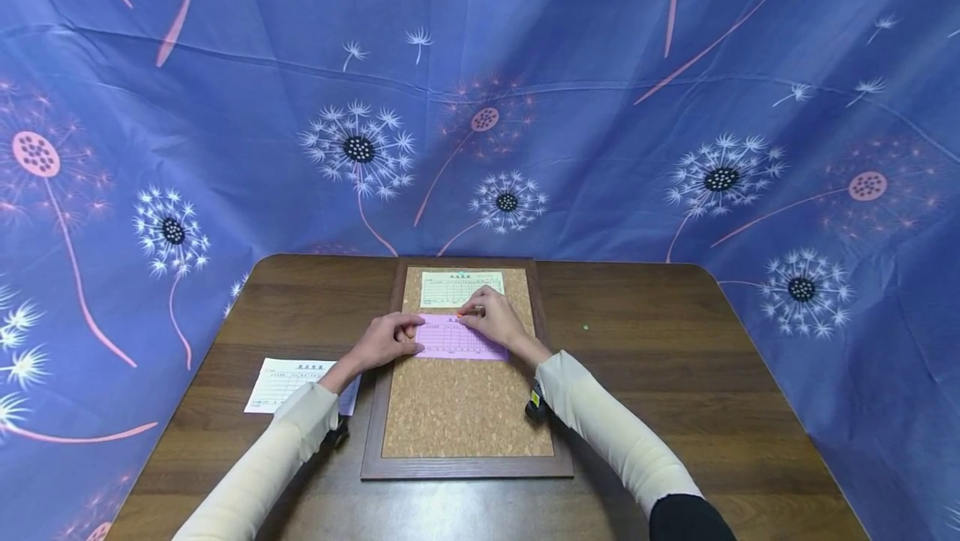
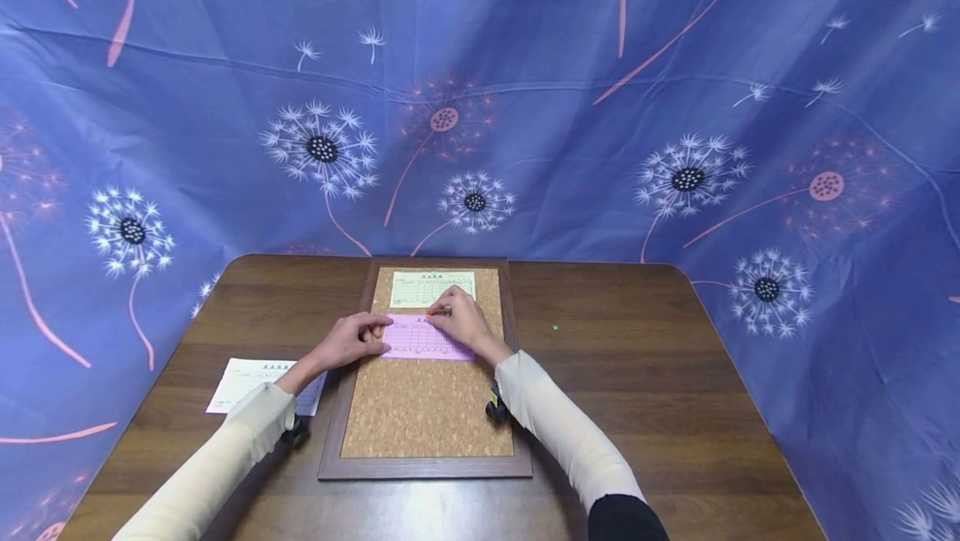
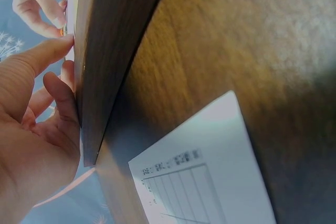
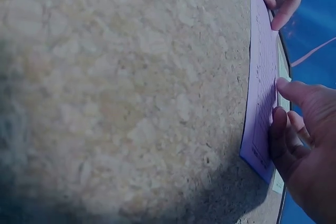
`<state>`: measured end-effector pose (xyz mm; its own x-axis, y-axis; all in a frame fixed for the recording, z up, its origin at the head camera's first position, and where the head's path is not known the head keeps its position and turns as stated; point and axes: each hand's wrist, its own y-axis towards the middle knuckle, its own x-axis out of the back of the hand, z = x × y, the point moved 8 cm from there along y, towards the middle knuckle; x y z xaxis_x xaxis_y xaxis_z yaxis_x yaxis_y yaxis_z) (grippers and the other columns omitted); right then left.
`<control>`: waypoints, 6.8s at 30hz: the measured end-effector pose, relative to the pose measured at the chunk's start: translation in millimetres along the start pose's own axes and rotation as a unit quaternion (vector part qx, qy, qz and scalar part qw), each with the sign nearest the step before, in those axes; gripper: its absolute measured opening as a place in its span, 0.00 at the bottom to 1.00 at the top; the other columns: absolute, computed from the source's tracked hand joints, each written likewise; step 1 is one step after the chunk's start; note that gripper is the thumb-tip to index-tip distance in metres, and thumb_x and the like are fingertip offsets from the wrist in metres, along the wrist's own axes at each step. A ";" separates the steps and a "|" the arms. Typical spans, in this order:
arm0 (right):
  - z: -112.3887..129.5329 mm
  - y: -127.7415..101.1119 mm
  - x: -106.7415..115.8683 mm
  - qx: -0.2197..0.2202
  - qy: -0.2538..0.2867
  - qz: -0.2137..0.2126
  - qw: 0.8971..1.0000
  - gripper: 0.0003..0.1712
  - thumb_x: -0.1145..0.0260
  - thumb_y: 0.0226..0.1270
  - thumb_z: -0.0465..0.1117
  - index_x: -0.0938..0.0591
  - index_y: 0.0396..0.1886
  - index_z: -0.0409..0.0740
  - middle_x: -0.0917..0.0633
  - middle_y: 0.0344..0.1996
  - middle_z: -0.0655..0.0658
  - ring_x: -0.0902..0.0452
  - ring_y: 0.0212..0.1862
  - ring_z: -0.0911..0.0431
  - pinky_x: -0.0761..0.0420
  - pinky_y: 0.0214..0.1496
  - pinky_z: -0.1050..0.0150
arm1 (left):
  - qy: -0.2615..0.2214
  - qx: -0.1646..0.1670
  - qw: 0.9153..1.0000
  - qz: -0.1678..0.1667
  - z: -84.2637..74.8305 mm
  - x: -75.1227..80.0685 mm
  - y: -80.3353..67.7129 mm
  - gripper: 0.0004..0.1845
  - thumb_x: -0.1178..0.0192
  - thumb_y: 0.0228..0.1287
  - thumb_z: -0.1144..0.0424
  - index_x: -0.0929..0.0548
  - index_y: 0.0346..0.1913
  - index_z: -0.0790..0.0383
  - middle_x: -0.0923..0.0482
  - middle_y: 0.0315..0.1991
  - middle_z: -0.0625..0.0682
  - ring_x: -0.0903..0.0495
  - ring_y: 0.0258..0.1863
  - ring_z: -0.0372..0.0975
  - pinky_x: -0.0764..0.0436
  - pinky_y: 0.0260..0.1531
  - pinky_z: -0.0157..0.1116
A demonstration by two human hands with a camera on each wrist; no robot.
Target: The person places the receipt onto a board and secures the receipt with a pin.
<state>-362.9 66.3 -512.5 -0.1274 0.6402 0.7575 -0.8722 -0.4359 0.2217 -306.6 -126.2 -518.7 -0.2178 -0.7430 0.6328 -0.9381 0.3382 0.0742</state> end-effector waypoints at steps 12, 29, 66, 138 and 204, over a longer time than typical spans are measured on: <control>0.8 1.1 3.0 -0.015 0.009 -0.020 1.000 0.06 0.22 0.59 0.39 0.08 0.33 0.41 0.16 0.37 0.43 0.20 0.38 0.53 0.20 0.40 0.67 | -0.003 -0.004 1.000 -0.001 -1.3 -0.9 -0.3 0.23 0.26 0.54 0.71 0.16 0.55 0.73 0.22 0.33 0.57 0.30 0.25 0.31 0.31 0.28 0.27; -4.9 5.9 2.3 -0.064 0.025 -0.008 0.998 0.06 0.21 0.59 0.40 0.07 0.33 0.43 0.14 0.37 0.44 0.19 0.43 0.52 0.19 0.47 0.63 | -0.001 -0.010 1.000 -0.005 -2.0 1.9 0.4 0.23 0.26 0.54 0.70 0.16 0.54 0.73 0.22 0.33 0.57 0.30 0.25 0.30 0.31 0.28 0.27; -3.4 2.9 1.7 -0.082 0.012 -0.035 0.996 0.05 0.21 0.58 0.41 0.07 0.29 0.44 0.13 0.35 0.47 0.17 0.39 0.54 0.18 0.42 0.64 | 0.001 0.005 1.000 -0.004 -1.2 0.4 -0.1 0.23 0.26 0.54 0.71 0.16 0.54 0.72 0.22 0.33 0.56 0.30 0.25 0.31 0.31 0.28 0.27; 7.1 -2.6 -0.9 -0.048 -0.041 -0.065 0.996 0.06 0.20 0.57 0.43 0.08 0.26 0.47 0.10 0.29 0.51 0.13 0.35 0.56 0.16 0.40 0.62 | -0.003 -0.005 1.000 -0.008 -1.4 -0.4 -1.5 0.21 0.26 0.54 0.71 0.15 0.53 0.72 0.22 0.33 0.57 0.30 0.25 0.31 0.31 0.28 0.27; -0.5 3.6 0.0 -0.151 0.004 0.014 0.988 0.04 0.22 0.58 0.42 0.06 0.31 0.47 0.07 0.32 0.47 0.23 0.25 0.63 0.28 0.30 0.70 | -0.007 -0.009 1.000 -0.009 0.6 -0.8 -2.4 0.22 0.27 0.55 0.71 0.16 0.54 0.73 0.21 0.33 0.57 0.28 0.25 0.31 0.29 0.28 0.26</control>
<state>-366.2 65.1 -512.0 -0.1569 0.6361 0.7555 -0.9694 -0.2456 0.0055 -304.3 -126.7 -519.8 -0.2050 -0.7572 0.6202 -0.9371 0.3348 0.0990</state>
